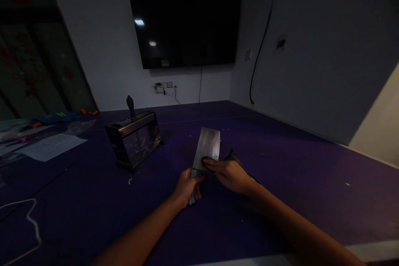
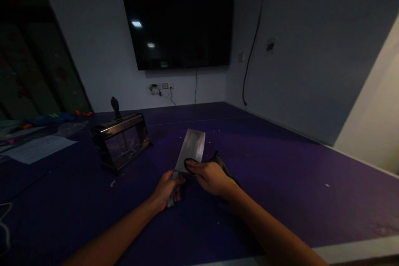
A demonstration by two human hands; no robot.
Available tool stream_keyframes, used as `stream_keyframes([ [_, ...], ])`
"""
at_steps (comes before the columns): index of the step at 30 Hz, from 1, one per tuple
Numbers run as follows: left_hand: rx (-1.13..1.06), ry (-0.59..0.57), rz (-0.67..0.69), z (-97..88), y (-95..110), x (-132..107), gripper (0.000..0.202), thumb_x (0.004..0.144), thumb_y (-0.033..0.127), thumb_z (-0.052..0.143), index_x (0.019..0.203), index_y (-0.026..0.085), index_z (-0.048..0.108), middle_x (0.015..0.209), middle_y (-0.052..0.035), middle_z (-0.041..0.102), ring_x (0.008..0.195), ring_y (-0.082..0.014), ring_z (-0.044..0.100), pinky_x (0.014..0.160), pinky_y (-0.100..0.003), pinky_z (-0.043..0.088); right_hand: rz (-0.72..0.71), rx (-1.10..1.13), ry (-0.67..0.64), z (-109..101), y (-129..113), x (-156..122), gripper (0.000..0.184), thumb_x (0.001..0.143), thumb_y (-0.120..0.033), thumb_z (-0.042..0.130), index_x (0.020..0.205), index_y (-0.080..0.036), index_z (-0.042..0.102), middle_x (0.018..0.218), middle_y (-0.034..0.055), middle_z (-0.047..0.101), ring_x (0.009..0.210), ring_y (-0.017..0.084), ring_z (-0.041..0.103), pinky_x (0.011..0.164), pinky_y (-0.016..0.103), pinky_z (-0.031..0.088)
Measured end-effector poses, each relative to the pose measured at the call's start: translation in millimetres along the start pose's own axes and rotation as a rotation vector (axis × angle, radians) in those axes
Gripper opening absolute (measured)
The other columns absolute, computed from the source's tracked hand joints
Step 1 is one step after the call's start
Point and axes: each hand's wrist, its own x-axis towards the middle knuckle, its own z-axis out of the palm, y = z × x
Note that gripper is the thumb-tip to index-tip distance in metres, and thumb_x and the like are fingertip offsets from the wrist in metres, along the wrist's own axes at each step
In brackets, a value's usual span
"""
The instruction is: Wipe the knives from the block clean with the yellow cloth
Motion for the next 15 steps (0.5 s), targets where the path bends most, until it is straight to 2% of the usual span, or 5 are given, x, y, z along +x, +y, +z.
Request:
stream_keyframes([
  [4, 0.055, -0.067, -0.049, -2.2, 0.7, 1.3, 0.02, 0.068, 0.028, 0.057, 0.08, 0.018, 0.046, 0.042, 0.0095, 0.042, 0.029, -0.0075, 0.044, 0.031, -0.015, 0.027, 0.121, -0.061, 0.077, -6.9, 11.9, -3.3, 0.056, 0.073, -0.006, 0.038, 0.125, -0.023, 0.05, 0.131, 0.0014, 0.047, 0.116, 0.016, 0.049, 0.097, 0.03, 0.041],
  [9, 0.176, -0.206, -0.068, -4.1, 3.1, 1.7, 0.015, 0.07, 0.024, 0.056, 0.079, 0.017, 0.046, 0.041, 0.0089, 0.042, 0.03, -0.0085, 0.045, 0.031, -0.015, 0.029, 0.314, -0.196, 0.21, -14.1, 30.0, -9.1, 0.05, 0.076, -0.01, 0.039, 0.12, -0.024, 0.055, 0.126, 0.0012, 0.053, 0.111, 0.018, 0.054, 0.091, 0.032, 0.047],
  [12, 0.213, -0.236, -0.066, -4.4, 3.0, 2.3, 0.018, 0.07, 0.027, 0.059, 0.077, 0.017, 0.045, 0.042, 0.0089, 0.042, 0.03, -0.0076, 0.044, 0.032, -0.015, 0.029, 0.449, -0.304, 0.338, -17.0, 42.4, -13.5, 0.046, 0.077, -0.013, 0.042, 0.119, -0.025, 0.056, 0.123, 0.001, 0.056, 0.104, 0.02, 0.058, 0.088, 0.034, 0.049],
  [15, 0.217, -0.258, -0.054, -4.3, 1.8, 3.2, 0.021, 0.07, 0.029, 0.059, 0.078, 0.017, 0.044, 0.043, 0.0091, 0.042, 0.03, -0.0078, 0.044, 0.031, -0.015, 0.029, 0.511, -0.359, 0.417, -17.9, 50.5, -16.8, 0.045, 0.078, -0.013, 0.041, 0.118, -0.024, 0.057, 0.121, 0.002, 0.057, 0.102, 0.021, 0.059, 0.088, 0.035, 0.049],
])
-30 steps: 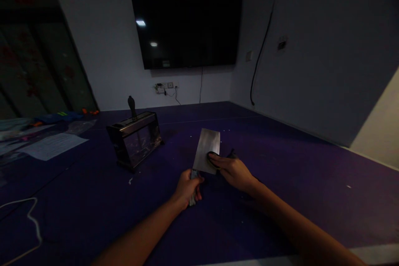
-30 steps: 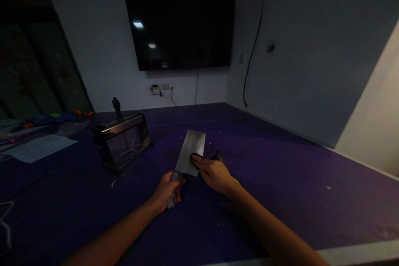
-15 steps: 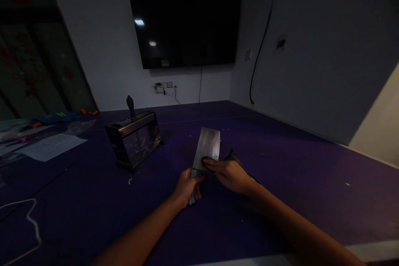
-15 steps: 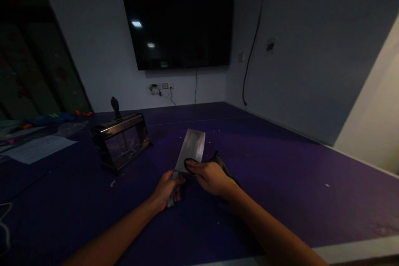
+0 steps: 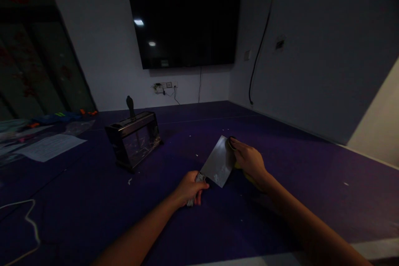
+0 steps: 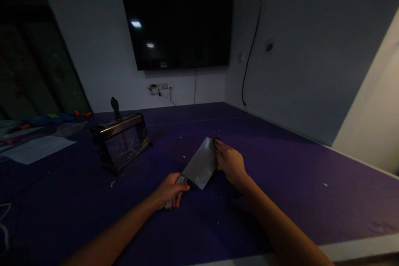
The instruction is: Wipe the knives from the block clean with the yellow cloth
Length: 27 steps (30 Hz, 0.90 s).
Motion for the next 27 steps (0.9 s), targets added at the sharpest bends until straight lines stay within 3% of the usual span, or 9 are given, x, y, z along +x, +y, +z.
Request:
stream_keyframes([
  [4, -0.007, 0.014, 0.013, 0.6, -0.7, 0.1, 0.02, 0.07, 0.029, 0.059, 0.078, 0.017, 0.044, 0.043, 0.009, 0.043, 0.03, -0.008, 0.044, 0.031, -0.015, 0.029, 0.0, -0.018, 0.013, 1.0, 0.1, -0.8, 0.043, 0.078, -0.014, 0.041, 0.117, -0.023, 0.058, 0.122, 0.0021, 0.057, 0.102, 0.022, 0.06, 0.086, 0.035, 0.05],
  [9, -0.034, 0.041, 0.004, 1.4, -1.0, -0.7, 0.018, 0.07, 0.026, 0.058, 0.077, 0.017, 0.044, 0.042, 0.0089, 0.043, 0.029, -0.0083, 0.045, 0.03, -0.015, 0.029, -0.014, -0.008, -0.067, -0.3, -5.8, -2.0, 0.044, 0.079, -0.014, 0.039, 0.119, -0.021, 0.056, 0.126, 0.0038, 0.053, 0.104, 0.023, 0.059, 0.087, 0.036, 0.05],
  [21, -0.149, 0.188, -0.002, 5.9, -0.3, -0.2, 0.011, 0.07, 0.021, 0.055, 0.074, 0.017, 0.045, 0.041, 0.0083, 0.043, 0.027, -0.008, 0.043, 0.03, -0.016, 0.028, -0.524, 0.324, -0.483, 2.4, -53.9, -17.7, 0.056, 0.072, -0.005, 0.039, 0.126, -0.02, 0.049, 0.133, 0.0033, 0.046, 0.117, 0.015, 0.048, 0.098, 0.028, 0.039],
  [27, -0.153, 0.181, 0.025, 6.5, -0.6, -1.7, 0.01, 0.068, 0.021, 0.052, 0.075, 0.016, 0.046, 0.039, 0.008, 0.044, 0.027, -0.0082, 0.042, 0.03, -0.016, 0.03, -0.585, 0.362, -0.534, -0.1, -63.0, -20.8, 0.054, 0.072, -0.006, 0.039, 0.125, -0.015, 0.051, 0.131, 0.0066, 0.047, 0.116, 0.016, 0.049, 0.098, 0.027, 0.039],
])
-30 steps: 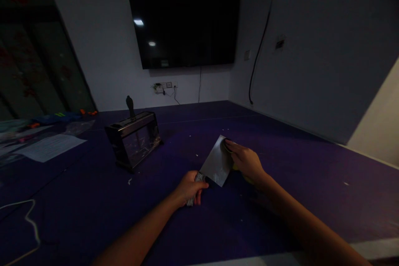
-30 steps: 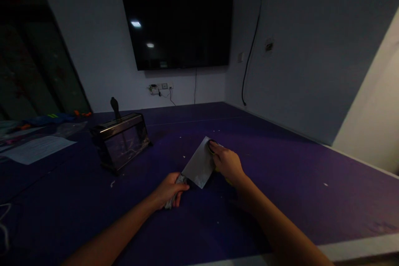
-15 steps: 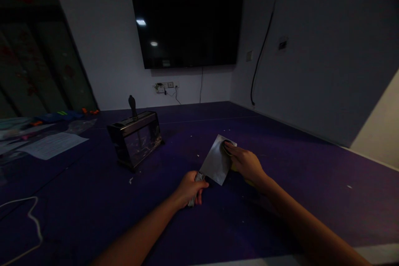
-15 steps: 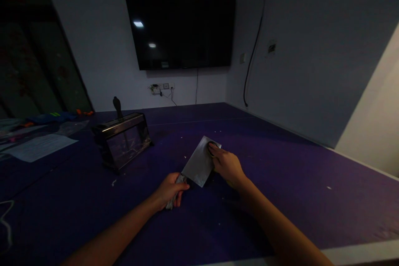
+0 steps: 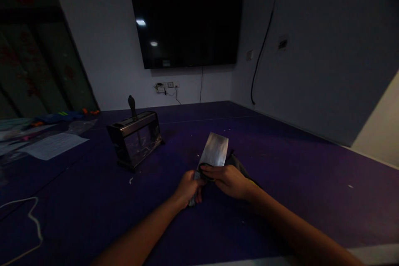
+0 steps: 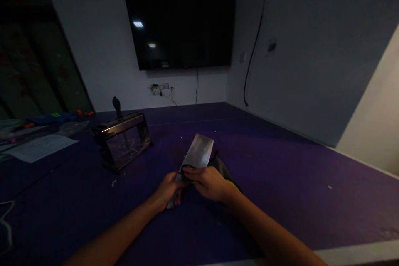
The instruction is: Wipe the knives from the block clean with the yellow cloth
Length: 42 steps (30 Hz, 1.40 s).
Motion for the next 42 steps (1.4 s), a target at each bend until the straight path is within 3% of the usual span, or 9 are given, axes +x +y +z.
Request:
stream_keyframes([
  [7, 0.033, -0.04, 0.001, -1.5, 1.6, 0.4, 0.008, 0.07, 0.019, 0.051, 0.076, 0.016, 0.045, 0.04, 0.0089, 0.043, 0.027, -0.0085, 0.043, 0.029, -0.016, 0.029, 0.065, -0.019, 0.034, -3.6, 2.6, 0.2, 0.053, 0.072, -0.007, 0.039, 0.122, -0.018, 0.053, 0.13, 0.0035, 0.049, 0.115, 0.017, 0.05, 0.098, 0.029, 0.04],
  [18, 0.195, -0.163, 0.012, -3.3, -0.8, 1.9, 0.011, 0.072, 0.018, 0.05, 0.079, 0.017, 0.042, 0.04, 0.0099, 0.042, 0.028, -0.009, 0.046, 0.031, -0.015, 0.029, 0.503, -0.255, 0.376, -15.8, 39.5, -13.5, 0.048, 0.079, -0.012, 0.037, 0.122, -0.024, 0.053, 0.13, -0.0003, 0.05, 0.11, 0.018, 0.054, 0.089, 0.03, 0.047],
  [23, 0.237, -0.181, 0.017, -3.7, -1.9, 1.7, 0.014, 0.074, 0.02, 0.052, 0.08, 0.017, 0.04, 0.04, 0.0103, 0.042, 0.029, -0.0091, 0.045, 0.032, -0.015, 0.03, 0.581, -0.338, 0.469, -17.6, 48.7, -18.1, 0.045, 0.08, -0.014, 0.038, 0.121, -0.025, 0.054, 0.128, -0.0018, 0.051, 0.109, 0.019, 0.055, 0.088, 0.031, 0.048],
  [34, 0.23, -0.175, 0.011, -3.2, -3.0, 2.1, 0.011, 0.074, 0.017, 0.05, 0.078, 0.018, 0.04, 0.038, 0.0101, 0.042, 0.029, -0.0099, 0.046, 0.031, -0.015, 0.03, 0.595, -0.341, 0.417, -17.0, 46.0, -16.3, 0.046, 0.081, -0.014, 0.038, 0.124, -0.022, 0.051, 0.131, 0.0006, 0.048, 0.109, 0.02, 0.055, 0.088, 0.032, 0.048],
  [42, 0.192, -0.128, -0.03, -3.6, -0.5, 1.6, 0.01, 0.073, 0.017, 0.05, 0.08, 0.016, 0.044, 0.039, 0.0097, 0.042, 0.028, -0.0094, 0.045, 0.031, -0.015, 0.029, 0.317, -0.197, 0.206, -11.4, 29.0, -9.8, 0.054, 0.074, -0.007, 0.038, 0.125, -0.02, 0.05, 0.132, 0.0026, 0.046, 0.116, 0.017, 0.049, 0.094, 0.03, 0.043],
])
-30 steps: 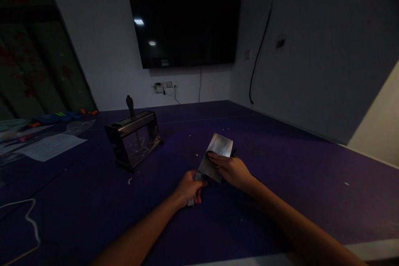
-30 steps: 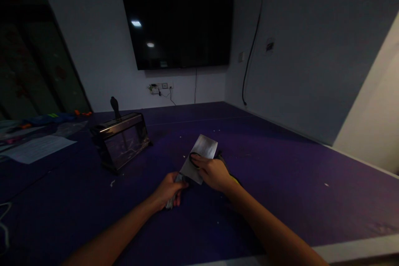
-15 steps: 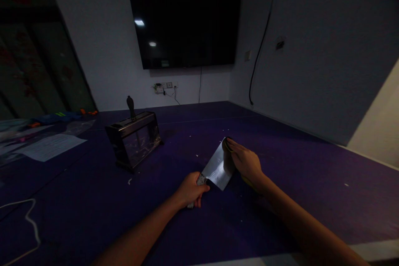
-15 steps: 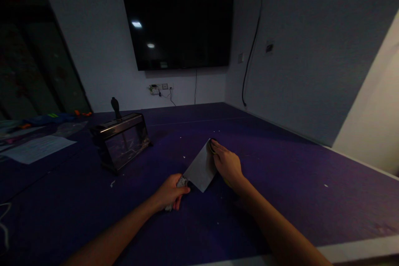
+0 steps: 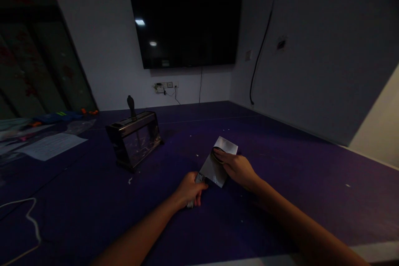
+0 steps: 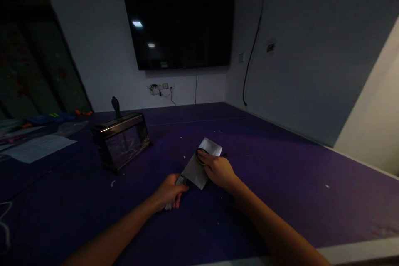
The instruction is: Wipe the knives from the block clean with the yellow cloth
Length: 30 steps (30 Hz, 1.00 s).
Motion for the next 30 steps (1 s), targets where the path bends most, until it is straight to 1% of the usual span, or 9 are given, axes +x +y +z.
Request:
stream_keyframes([
  [3, -0.023, 0.024, -0.011, 0.3, 0.5, -0.2, 0.011, 0.072, 0.018, 0.051, 0.08, 0.016, 0.044, 0.039, 0.0096, 0.042, 0.027, -0.0093, 0.045, 0.03, -0.015, 0.029, -0.128, 0.062, -0.059, 2.0, -11.2, -0.7, 0.054, 0.073, -0.007, 0.039, 0.125, -0.019, 0.051, 0.131, 0.0035, 0.047, 0.118, 0.016, 0.047, 0.098, 0.03, 0.039],
  [5, -0.035, 0.031, -0.011, 0.6, 0.8, -0.6, 0.012, 0.072, 0.019, 0.052, 0.081, 0.015, 0.044, 0.039, 0.0095, 0.042, 0.027, -0.0091, 0.044, 0.03, -0.015, 0.029, -0.184, 0.097, -0.1, 2.8, -18.3, -1.3, 0.053, 0.074, -0.007, 0.039, 0.124, -0.019, 0.051, 0.131, 0.0036, 0.048, 0.118, 0.016, 0.046, 0.099, 0.03, 0.038],
  [10, -0.055, 0.049, -0.003, 1.3, 2.2, -2.2, 0.012, 0.071, 0.02, 0.052, 0.079, 0.016, 0.044, 0.039, 0.0095, 0.042, 0.027, -0.0084, 0.043, 0.03, -0.015, 0.028, -0.237, 0.148, -0.146, 3.0, -30.2, -2.3, 0.052, 0.074, -0.007, 0.04, 0.123, -0.019, 0.053, 0.13, 0.004, 0.049, 0.117, 0.016, 0.048, 0.099, 0.029, 0.038],
  [18, -0.054, 0.042, 0.017, 1.7, 1.3, -2.4, 0.009, 0.07, 0.022, 0.052, 0.073, 0.016, 0.045, 0.039, 0.0083, 0.042, 0.028, -0.0076, 0.042, 0.031, -0.015, 0.028, -0.311, 0.167, -0.193, 3.1, -36.9, -2.2, 0.055, 0.071, -0.005, 0.038, 0.123, -0.014, 0.052, 0.13, 0.0064, 0.048, 0.116, 0.016, 0.049, 0.097, 0.028, 0.04],
  [20, -0.06, 0.046, 0.02, 1.4, 1.4, -2.5, 0.009, 0.07, 0.021, 0.052, 0.074, 0.016, 0.045, 0.04, 0.0085, 0.042, 0.028, -0.0075, 0.042, 0.031, -0.015, 0.028, -0.312, 0.173, -0.203, 2.8, -36.7, -1.9, 0.054, 0.071, -0.005, 0.038, 0.123, -0.014, 0.052, 0.13, 0.0065, 0.048, 0.116, 0.016, 0.049, 0.098, 0.028, 0.039],
  [23, -0.049, 0.028, 0.019, 0.9, 1.9, -2.6, 0.008, 0.069, 0.018, 0.05, 0.074, 0.016, 0.044, 0.039, 0.0085, 0.042, 0.027, -0.0079, 0.042, 0.03, -0.015, 0.028, -0.28, 0.174, -0.207, 2.8, -34.5, -1.3, 0.054, 0.072, -0.006, 0.039, 0.123, -0.017, 0.053, 0.13, 0.0046, 0.049, 0.115, 0.016, 0.05, 0.097, 0.029, 0.04],
  [26, -0.025, 0.009, 0.017, 0.7, 2.2, -2.3, 0.006, 0.07, 0.018, 0.049, 0.074, 0.016, 0.045, 0.038, 0.0089, 0.042, 0.027, -0.0086, 0.043, 0.03, -0.016, 0.029, -0.227, 0.171, -0.174, 2.5, -31.2, -0.3, 0.055, 0.072, -0.006, 0.039, 0.123, -0.02, 0.053, 0.13, 0.0027, 0.049, 0.116, 0.015, 0.049, 0.097, 0.03, 0.04],
  [30, 0.028, -0.002, 0.013, 0.6, 2.4, -2.2, 0.007, 0.071, 0.017, 0.049, 0.077, 0.016, 0.045, 0.037, 0.0089, 0.042, 0.027, -0.009, 0.044, 0.03, -0.015, 0.03, -0.145, 0.119, -0.103, 1.9, -25.4, 1.4, 0.055, 0.072, -0.006, 0.038, 0.123, -0.02, 0.053, 0.13, 0.0026, 0.048, 0.117, 0.015, 0.048, 0.098, 0.029, 0.039],
])
